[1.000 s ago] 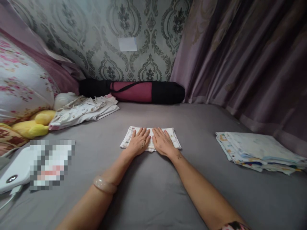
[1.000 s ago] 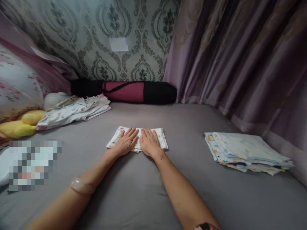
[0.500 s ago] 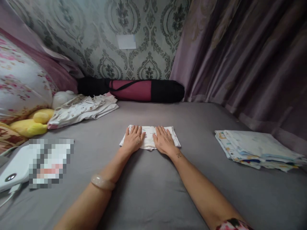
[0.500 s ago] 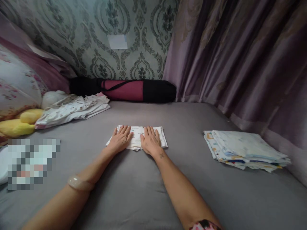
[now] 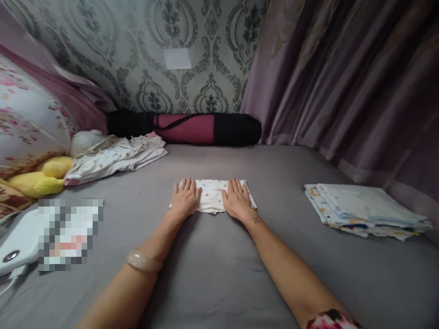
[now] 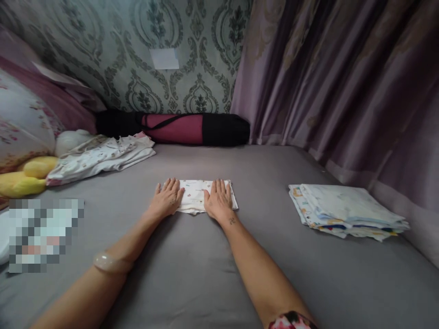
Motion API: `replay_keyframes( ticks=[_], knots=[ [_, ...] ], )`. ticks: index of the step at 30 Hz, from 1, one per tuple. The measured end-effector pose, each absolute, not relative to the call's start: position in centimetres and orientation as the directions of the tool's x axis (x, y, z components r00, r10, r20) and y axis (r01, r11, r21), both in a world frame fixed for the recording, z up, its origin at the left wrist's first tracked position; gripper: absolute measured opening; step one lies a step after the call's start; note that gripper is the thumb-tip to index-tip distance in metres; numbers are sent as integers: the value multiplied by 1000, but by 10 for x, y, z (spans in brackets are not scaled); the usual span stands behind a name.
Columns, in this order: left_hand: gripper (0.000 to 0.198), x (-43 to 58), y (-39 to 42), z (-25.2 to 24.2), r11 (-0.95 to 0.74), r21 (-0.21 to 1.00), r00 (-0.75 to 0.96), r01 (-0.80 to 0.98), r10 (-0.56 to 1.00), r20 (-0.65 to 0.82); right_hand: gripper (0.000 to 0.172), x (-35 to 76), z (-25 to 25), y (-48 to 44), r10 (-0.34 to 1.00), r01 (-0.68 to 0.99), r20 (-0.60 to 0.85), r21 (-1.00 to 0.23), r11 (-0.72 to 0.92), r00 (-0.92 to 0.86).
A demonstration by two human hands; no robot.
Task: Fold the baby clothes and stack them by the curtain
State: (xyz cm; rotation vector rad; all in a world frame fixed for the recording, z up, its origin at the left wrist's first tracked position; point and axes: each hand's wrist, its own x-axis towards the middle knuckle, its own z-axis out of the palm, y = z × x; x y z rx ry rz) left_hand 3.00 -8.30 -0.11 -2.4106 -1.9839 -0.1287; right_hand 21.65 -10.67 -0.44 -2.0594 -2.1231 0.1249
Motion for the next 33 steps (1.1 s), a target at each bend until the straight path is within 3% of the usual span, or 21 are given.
replay_keyframes(
  ticks=[7, 12, 18, 24, 29, 33],
  knots=[
    [58, 22, -80, -1, -153, 31, 139, 988, 952, 271, 65, 229, 2, -104, 989, 987, 140, -158, -29, 52],
    [64, 10, -71, -8, -105, 89, 102, 991, 994, 34, 65, 240, -4, -101, 993, 984, 50, -149, -102, 110],
    [63, 10, -72, -7, -96, 110, 92, 989, 995, 33, 65, 240, -3, -100, 993, 982, 36, -160, -102, 110],
    [59, 15, -77, 2, -189, 56, 165, 980, 941, 296, 62, 240, 8, -100, 983, 989, 176, -149, -18, 44],
    [59, 15, -76, 3, -209, 88, 206, 974, 978, 42, 62, 240, 1, -100, 999, 986, 53, -167, -5, 14],
    [59, 13, -76, 4, -206, 96, 206, 974, 979, 8, 62, 242, -3, -99, 999, 985, 23, -169, -19, 24]
  ],
)
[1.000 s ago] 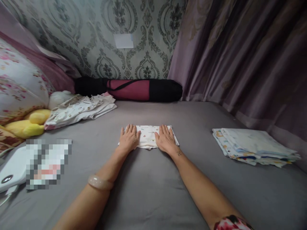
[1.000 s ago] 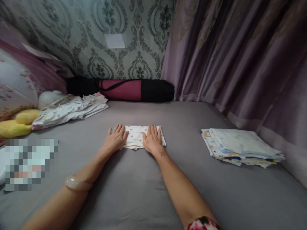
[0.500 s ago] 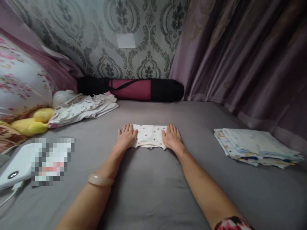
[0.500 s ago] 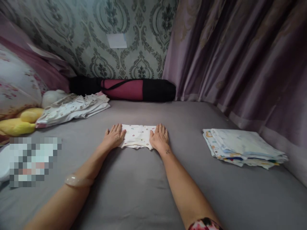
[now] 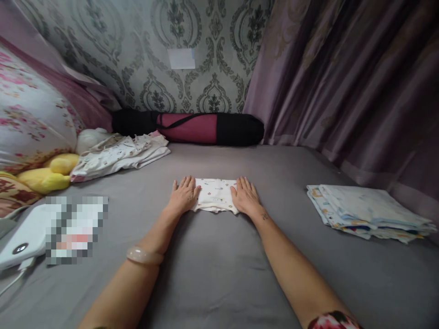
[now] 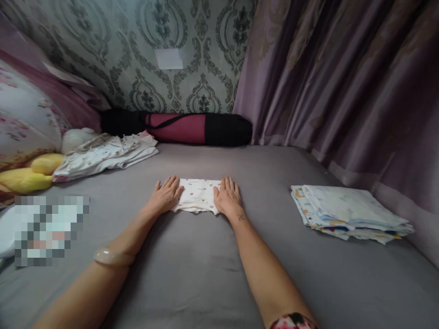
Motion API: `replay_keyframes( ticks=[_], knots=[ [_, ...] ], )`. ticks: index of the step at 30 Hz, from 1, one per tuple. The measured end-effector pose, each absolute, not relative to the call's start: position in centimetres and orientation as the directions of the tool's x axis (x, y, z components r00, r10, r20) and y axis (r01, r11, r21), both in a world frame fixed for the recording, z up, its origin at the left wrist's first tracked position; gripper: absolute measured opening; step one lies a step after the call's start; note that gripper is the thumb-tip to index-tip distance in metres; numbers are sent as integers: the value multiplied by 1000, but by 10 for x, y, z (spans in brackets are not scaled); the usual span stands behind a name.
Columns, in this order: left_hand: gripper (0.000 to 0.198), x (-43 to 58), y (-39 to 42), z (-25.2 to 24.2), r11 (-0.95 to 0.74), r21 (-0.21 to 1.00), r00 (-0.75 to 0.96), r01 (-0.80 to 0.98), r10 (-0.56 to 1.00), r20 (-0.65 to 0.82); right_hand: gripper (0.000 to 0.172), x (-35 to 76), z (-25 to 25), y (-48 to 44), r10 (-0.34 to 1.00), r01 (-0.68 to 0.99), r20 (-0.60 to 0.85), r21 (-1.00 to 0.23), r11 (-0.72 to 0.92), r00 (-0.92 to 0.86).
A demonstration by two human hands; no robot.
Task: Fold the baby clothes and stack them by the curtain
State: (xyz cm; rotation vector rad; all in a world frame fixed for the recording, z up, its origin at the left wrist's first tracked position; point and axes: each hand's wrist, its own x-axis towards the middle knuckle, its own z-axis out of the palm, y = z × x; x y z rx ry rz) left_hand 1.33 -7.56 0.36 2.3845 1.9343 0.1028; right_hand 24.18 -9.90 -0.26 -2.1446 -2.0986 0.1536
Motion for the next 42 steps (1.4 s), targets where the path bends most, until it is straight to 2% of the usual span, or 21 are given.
replay_keyframes(
  ticks=[3, 8, 14, 20, 24, 30, 34, 37, 40, 42],
  knots=[
    [57, 15, -78, 6, -204, 92, 201, 975, 979, 39, 62, 241, 2, -100, 999, 985, 27, -172, -17, 22],
    [53, 24, -83, 11, -275, 72, 249, 959, 935, 252, 59, 230, 11, -102, 984, 984, 178, -168, 63, -33],
    [53, 28, -82, 0, -348, 105, 341, 932, 937, 76, 57, 222, 1, -103, 994, 979, 73, -178, 99, -87],
    [49, 28, -82, 1, -349, 143, 332, 926, 934, 131, 57, 222, 2, -104, 993, 978, 78, -182, 98, -85],
    [50, 38, -88, 6, -392, 162, 354, 906, 909, 218, 54, 216, 7, -108, 978, 965, 173, -213, 155, -119],
    [53, 50, -91, -9, -481, 214, 474, 850, 876, 85, 54, 209, 1, -109, 978, 942, 90, -263, 207, -190],
    [49, 48, -88, -12, -491, 285, 469, 823, 871, 147, 53, 210, -3, -109, 976, 945, 103, -250, 210, -190],
    [44, 43, -80, -5, -477, 427, 380, 768, 876, 296, 53, 212, 0, -108, 977, 948, 82, -238, 209, -195],
    [41, 33, -72, 2, -394, 604, 105, 693, 884, 456, 54, 210, 10, -105, 980, 951, 25, -237, 197, -197],
    [40, 26, -68, 6, -346, 689, -65, 637, 866, 495, 55, 203, 17, -101, 978, 950, 26, -232, 210, -209]
  ],
)
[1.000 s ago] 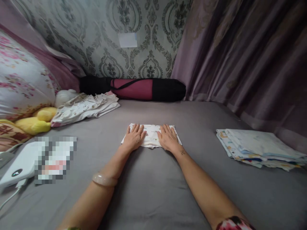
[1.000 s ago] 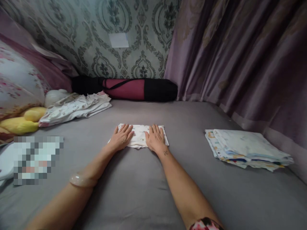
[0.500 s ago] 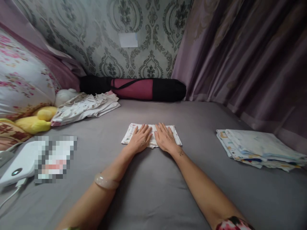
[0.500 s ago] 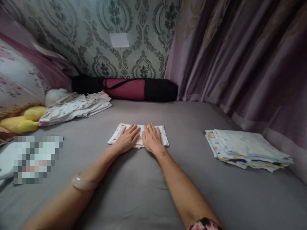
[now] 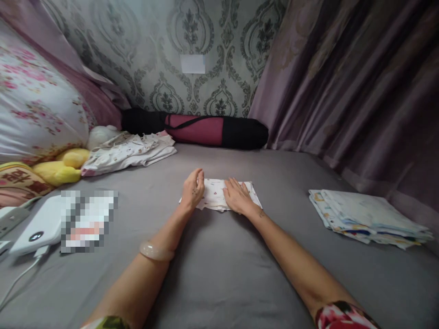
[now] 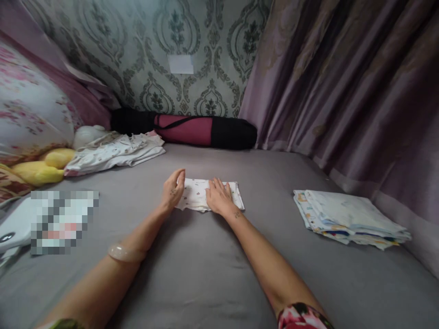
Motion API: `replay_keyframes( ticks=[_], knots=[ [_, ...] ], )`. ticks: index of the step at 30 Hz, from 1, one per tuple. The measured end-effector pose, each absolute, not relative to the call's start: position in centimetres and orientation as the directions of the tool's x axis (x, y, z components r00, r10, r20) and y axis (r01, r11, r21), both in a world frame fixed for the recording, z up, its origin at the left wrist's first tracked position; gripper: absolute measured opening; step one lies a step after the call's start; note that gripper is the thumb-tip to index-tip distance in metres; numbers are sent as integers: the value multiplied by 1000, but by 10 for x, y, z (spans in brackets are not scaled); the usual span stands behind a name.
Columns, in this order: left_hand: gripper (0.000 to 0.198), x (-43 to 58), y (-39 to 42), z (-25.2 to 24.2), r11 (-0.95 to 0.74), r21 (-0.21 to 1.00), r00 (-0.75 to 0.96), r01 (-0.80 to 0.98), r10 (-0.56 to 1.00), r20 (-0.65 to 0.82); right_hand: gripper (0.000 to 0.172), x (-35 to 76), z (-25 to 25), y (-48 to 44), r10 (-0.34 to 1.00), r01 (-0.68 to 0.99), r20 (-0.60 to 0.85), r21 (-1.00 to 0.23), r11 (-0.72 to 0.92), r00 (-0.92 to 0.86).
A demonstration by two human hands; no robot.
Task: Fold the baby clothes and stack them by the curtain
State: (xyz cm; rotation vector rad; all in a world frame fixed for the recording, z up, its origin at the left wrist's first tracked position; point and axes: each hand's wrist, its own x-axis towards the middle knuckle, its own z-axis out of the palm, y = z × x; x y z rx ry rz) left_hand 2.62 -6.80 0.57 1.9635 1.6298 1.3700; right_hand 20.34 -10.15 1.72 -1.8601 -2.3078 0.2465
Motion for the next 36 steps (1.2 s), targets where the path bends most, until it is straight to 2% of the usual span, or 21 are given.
replay_keyframes(
  ticks=[3, 9, 15, 21, 29, 36],
  knots=[
    [39, 18, -67, 8, -296, 759, -200, 579, 852, 485, 58, 188, 21, -99, 970, 944, 58, -222, 244, -237],
    [32, 13, -66, 10, -229, 832, -278, 505, 869, 408, 60, 170, 5, -102, 982, 961, 58, -202, 190, -182],
    [29, 5, -57, 8, -119, 925, -390, 361, 882, 266, 59, 161, 22, -95, 984, 968, -20, -186, 170, -177],
    [28, -2, -51, 2, -104, 952, -450, 289, 863, 230, 61, 139, 9, -87, 982, 964, 84, -196, 181, -167],
    [29, -8, -46, -1, -92, 965, -506, 247, 837, 209, 61, 133, 13, -81, 983, 966, 32, -184, 182, -179],
    [31, -11, -44, -1, -63, 971, -527, 229, 831, 178, 61, 112, 3, -80, 977, 956, 73, -202, 212, -201]
  ],
)
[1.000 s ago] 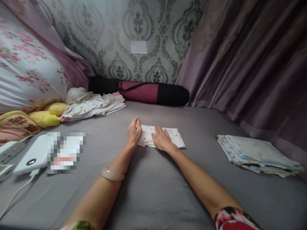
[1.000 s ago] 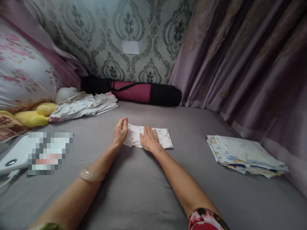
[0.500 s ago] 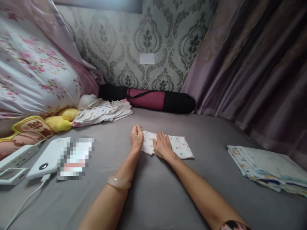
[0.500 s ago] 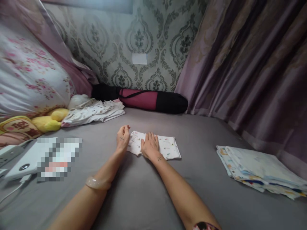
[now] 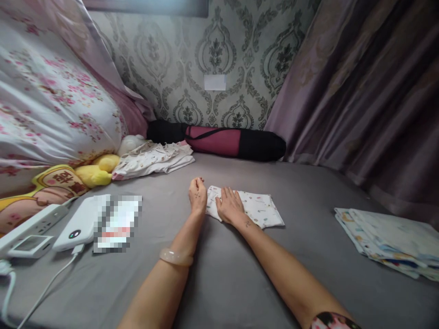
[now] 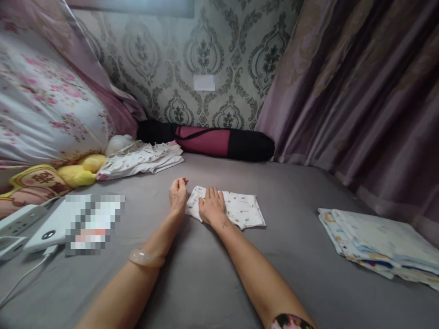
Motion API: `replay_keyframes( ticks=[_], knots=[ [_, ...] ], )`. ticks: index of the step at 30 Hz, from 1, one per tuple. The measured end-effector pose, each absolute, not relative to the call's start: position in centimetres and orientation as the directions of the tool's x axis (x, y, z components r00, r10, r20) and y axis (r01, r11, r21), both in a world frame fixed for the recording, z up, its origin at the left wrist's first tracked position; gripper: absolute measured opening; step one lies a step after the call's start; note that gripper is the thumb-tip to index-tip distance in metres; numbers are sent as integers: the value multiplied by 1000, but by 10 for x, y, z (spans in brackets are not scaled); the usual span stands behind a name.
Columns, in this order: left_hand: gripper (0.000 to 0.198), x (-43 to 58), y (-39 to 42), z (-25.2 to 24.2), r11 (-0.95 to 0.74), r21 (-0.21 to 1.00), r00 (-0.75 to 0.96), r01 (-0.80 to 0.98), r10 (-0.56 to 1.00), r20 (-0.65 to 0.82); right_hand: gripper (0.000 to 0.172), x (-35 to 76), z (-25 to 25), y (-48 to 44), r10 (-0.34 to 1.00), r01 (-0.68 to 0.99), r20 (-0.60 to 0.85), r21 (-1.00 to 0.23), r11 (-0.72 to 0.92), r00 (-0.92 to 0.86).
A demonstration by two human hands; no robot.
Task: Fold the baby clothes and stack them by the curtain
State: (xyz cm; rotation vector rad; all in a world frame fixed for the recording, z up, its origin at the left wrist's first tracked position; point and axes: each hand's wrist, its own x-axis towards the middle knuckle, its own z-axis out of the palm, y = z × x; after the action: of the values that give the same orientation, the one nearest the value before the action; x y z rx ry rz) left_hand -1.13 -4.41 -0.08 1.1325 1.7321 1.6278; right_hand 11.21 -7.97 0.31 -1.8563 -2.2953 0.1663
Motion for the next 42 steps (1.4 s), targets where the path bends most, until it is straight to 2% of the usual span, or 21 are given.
replay_keyframes(
  ticks=[5, 9, 17, 23, 25, 28, 34, 38, 42],
  knots=[
    [31, -12, -42, -3, -69, 972, -527, 224, 830, 180, 61, 107, 10, -79, 978, 960, 27, -188, 208, -207],
    [31, -13, -41, -6, -87, 967, -527, 238, 825, 203, 60, 88, 17, -78, 964, 944, 54, -197, 266, -260],
    [31, -15, -38, -11, -98, 966, -518, 241, 828, 214, 62, 69, 2, -83, 946, 927, 9, -193, 321, -325],
    [29, -14, -40, -8, -115, 961, -496, 250, 838, 229, 59, 78, 17, -82, 944, 903, -9, -296, 313, -330],
    [29, -12, -43, -6, -118, 956, -478, 270, 845, 239, 59, 90, 25, -82, 951, 898, 48, -317, 305, -306],
    [27, -7, -47, -2, -132, 940, -448, 316, 852, 270, 58, 116, 31, -86, 962, 926, 127, -267, 267, -241],
    [26, 2, -52, 0, -184, 886, -337, 425, 876, 344, 54, 146, 13, -97, 977, 958, 78, -193, 210, -198],
    [29, 6, -56, 0, -235, 843, -253, 484, 884, 392, 54, 144, 5, -98, 974, 952, 117, -216, 215, -193],
    [30, 11, -59, -2, -274, 796, -165, 540, 892, 420, 55, 156, 13, -96, 967, 923, 42, -292, 252, -250]
  ],
)
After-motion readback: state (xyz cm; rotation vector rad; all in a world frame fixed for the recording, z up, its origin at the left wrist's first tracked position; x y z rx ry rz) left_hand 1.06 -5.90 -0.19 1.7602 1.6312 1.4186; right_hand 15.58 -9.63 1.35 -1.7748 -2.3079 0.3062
